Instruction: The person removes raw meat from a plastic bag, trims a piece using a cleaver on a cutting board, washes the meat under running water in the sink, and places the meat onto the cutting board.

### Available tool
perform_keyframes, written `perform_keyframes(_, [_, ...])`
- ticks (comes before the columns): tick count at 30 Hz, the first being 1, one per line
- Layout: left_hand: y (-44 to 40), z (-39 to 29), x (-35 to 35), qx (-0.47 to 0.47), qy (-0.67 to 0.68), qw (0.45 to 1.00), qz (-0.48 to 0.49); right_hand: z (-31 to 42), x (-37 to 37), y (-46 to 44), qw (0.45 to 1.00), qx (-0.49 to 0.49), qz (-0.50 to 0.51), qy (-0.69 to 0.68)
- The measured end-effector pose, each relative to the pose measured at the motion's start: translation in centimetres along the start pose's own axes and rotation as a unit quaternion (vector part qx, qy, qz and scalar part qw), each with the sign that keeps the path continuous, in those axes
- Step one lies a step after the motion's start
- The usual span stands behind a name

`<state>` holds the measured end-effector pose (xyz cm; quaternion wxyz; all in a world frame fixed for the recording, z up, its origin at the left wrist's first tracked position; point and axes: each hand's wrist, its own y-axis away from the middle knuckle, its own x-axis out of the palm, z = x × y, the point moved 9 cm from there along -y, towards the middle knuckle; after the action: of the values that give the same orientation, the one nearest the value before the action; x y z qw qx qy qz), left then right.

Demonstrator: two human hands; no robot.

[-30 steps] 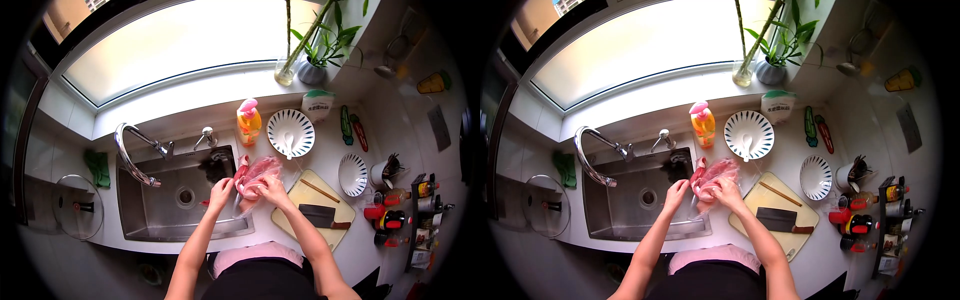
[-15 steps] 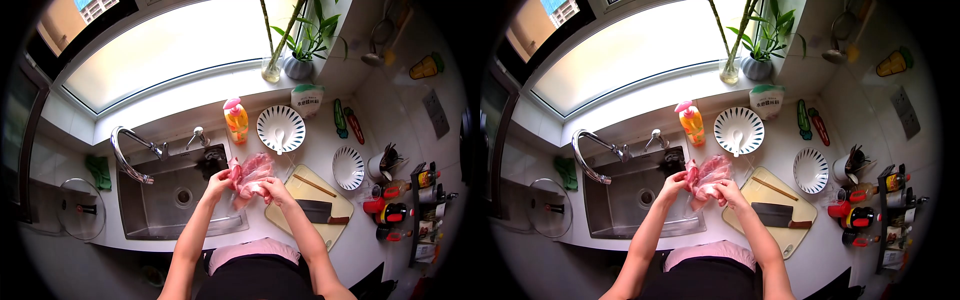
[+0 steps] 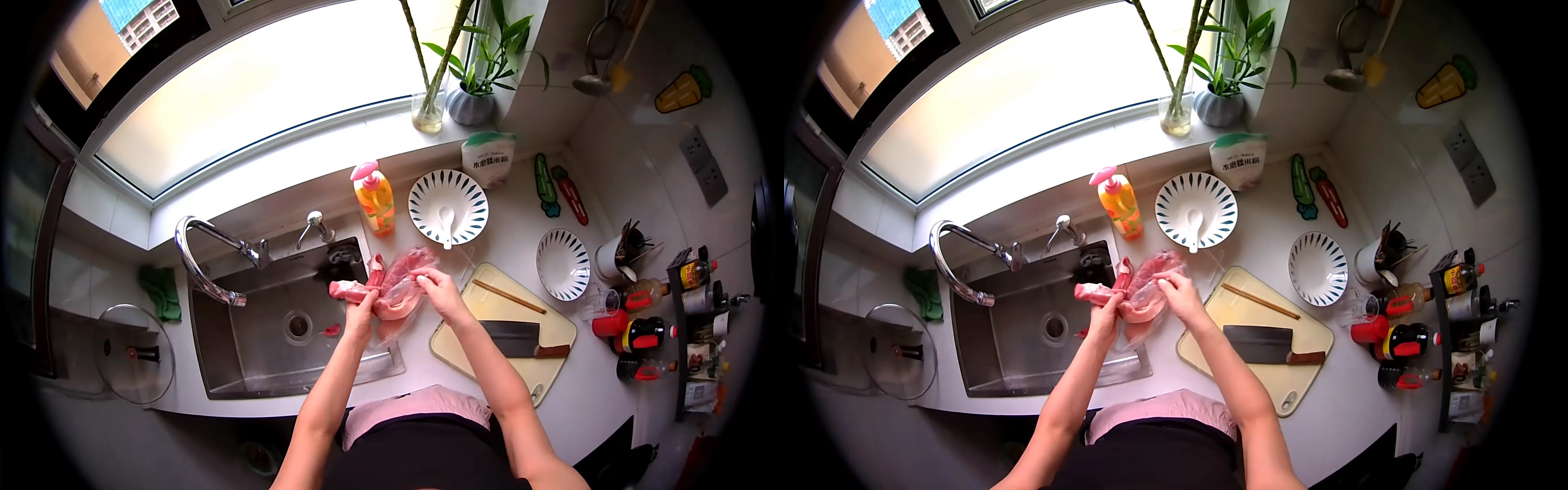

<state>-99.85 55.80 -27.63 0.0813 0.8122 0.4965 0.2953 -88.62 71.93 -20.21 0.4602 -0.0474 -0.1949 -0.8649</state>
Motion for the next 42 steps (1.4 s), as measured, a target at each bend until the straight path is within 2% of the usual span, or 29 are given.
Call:
perform_keyframes(2, [0.1, -0.2, -0.1, -0.011, -0.001, 1.0, 0.014, 1.4, -2.9, 0.2, 0.957, -0.089, -0.083, 0.262])
perform_keyframes(3, [0.3, -0.2, 0.1, -0.023, -0.003, 0.999, 0.026, 1.9, -3.3, 0.6, 0.935, -0.075, -0.114, 0.328])
perform_keyframes(4, [0.5, -0.4, 0.2, -0.024, -0.003, 0.999, 0.026, 1.3, -3.3, 0.6, 0.935, -0.074, -0.114, 0.328])
perform_keyframes(6, [0.7, -1.6, 0.6, 0.024, -0.055, 0.998, 0.03, 1.5, -0.6, 0.7, 0.892, -0.189, -0.04, 0.409])
perform_keyframes(7, [0.8, -1.8, 0.8, 0.024, -0.055, 0.998, 0.031, 0.6, 0.7, 0.5, 0.878, -0.184, 0.021, 0.441])
perform_keyframes(8, [1.0, -2.2, 1.0, 0.032, -0.069, 0.996, 0.041, 0.1, 1.1, 0.4, 0.879, -0.183, 0.02, 0.44])
perform_keyframes(10, [1.1, -2.9, 1.2, 0.04, -0.083, 0.994, 0.051, 1.1, 3.0, 1.1, 0.786, -0.331, -0.021, 0.522])
perform_keyframes(11, [1.2, -2.7, 1.2, 0.018, -0.074, 0.996, 0.053, 0.5, 3.0, 0.5, 0.759, -0.315, -0.03, 0.569])
perform_keyframes(12, [1.3, -2.5, 1.2, -0.005, -0.064, 0.996, 0.055, 1.0, 3.0, 0.5, 0.76, -0.315, -0.029, 0.568])
perform_keyframes(14, [1.7, -3.1, 1.5, -0.009, -0.047, 0.997, 0.055, 3.0, 4.0, 0.5, 0.712, -0.315, -0.018, 0.627])
perform_keyframes(15, [1.9, -3.5, 1.7, -0.013, -0.03, 0.998, 0.056, 3.6, 3.8, 0.1, 0.713, -0.315, -0.018, 0.627])
perform_keyframes(16, [2.1, -3.9, 1.9, -0.014, -0.031, 0.998, 0.056, 4.4, 3.5, -0.4, 0.689, -0.32, -0.029, 0.649])
perform_keyframes(17, [2.3, -4.1, 2.2, -0.035, 0.015, 0.998, 0.059, 5.0, 3.2, -0.7, 0.665, -0.325, -0.04, 0.671])
perform_keyframes(20, [2.5, -5.2, 3.5, -0.057, 0.075, 0.992, 0.088, 5.1, 2.3, -2.0, 0.681, -0.311, -0.016, 0.663])
perform_keyframes(25, [3.0, -8.2, 5.0, -0.081, 0.176, 0.976, 0.095, 4.5, 0.8, -2.1, 0.658, -0.277, -0.06, 0.698])
perform_keyframes(28, [3.5, -10.2, 5.5, -0.096, 0.243, 0.962, 0.084, 3.9, -2.1, -1.9, 0.629, -0.241, -0.11, 0.731])
perform_keyframes(30, [3.1, -10.9, 4.5, -0.095, 0.256, 0.959, 0.077, 3.8, -3.5, -1.4, 0.558, -0.247, -0.123, 0.783])
perform_keyframes(31, [3.6, -12.0, 4.8, -0.089, 0.275, 0.954, 0.084, 5.3, -3.9, -0.1, 0.551, -0.263, -0.149, 0.778])
perform_keyframes(34, [4.4, -15.0, 5.2, -0.074, 0.322, 0.933, 0.145, 8.4, -5.0, 3.8, 0.57, -0.228, -0.202, 0.763])
perform_keyframes(36, [4.7, -16.0, 5.0, -0.062, 0.342, 0.932, 0.107, 8.8, -5.3, 5.4, 0.575, -0.217, -0.209, 0.76])
perform_keyframes(38, [5.0, -16.7, 5.8, -0.064, 0.357, 0.924, 0.122, 7.6, -6.1, 5.8, 0.603, -0.126, -0.169, 0.77])
perform_keyframes(42, [5.8, -17.2, 7.3, -0.057, 0.36, 0.927, 0.093, 8.0, -5.4, 7.0, 0.606, -0.195, -0.175, 0.751])
